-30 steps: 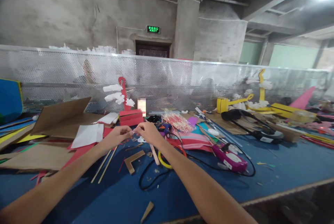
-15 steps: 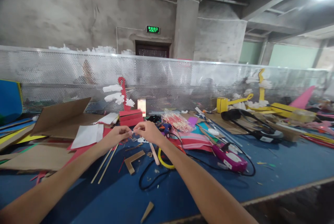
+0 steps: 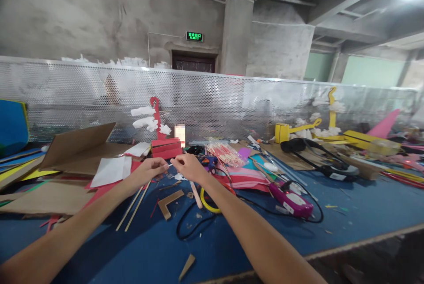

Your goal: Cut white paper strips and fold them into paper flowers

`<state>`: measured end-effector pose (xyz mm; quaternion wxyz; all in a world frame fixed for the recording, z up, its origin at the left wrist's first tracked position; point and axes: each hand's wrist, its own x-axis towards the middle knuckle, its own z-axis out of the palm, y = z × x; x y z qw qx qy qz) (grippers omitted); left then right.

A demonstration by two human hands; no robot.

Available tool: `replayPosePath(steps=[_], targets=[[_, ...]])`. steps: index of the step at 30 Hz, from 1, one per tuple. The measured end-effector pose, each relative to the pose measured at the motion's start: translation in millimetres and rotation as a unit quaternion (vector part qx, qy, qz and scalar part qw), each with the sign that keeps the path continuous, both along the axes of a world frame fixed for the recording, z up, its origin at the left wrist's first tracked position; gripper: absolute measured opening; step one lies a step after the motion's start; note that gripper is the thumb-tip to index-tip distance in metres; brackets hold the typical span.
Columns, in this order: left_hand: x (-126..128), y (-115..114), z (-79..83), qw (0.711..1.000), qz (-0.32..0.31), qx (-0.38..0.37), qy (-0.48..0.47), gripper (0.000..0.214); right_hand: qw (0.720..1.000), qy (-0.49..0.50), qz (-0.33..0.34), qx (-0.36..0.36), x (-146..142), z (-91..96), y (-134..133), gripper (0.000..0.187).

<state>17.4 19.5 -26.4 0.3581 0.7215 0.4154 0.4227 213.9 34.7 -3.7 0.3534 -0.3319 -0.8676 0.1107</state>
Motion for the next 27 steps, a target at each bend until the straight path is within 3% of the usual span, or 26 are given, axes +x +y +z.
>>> replayPosePath(steps=[7,12,27], targets=[[3.0,-4.9,4.1,1.000,-0.012,0.011,0.013,0.032,0.999,-0.020,-0.005,-0.026,1.5,0.9,-0.4,0.062],[4.6,-10.7,7.3,1.000,-0.001,-0.016,0.022,0.032,0.999,-0.002,0.038,-0.010,-0.2,0.7,-4.2,0.023],[0.2,1.9,-2.8,1.000,-0.014,0.014,0.021,0.028,1.000,-0.012,0.014,0.019,-4.3,-2.2,-2.4,0.007]])
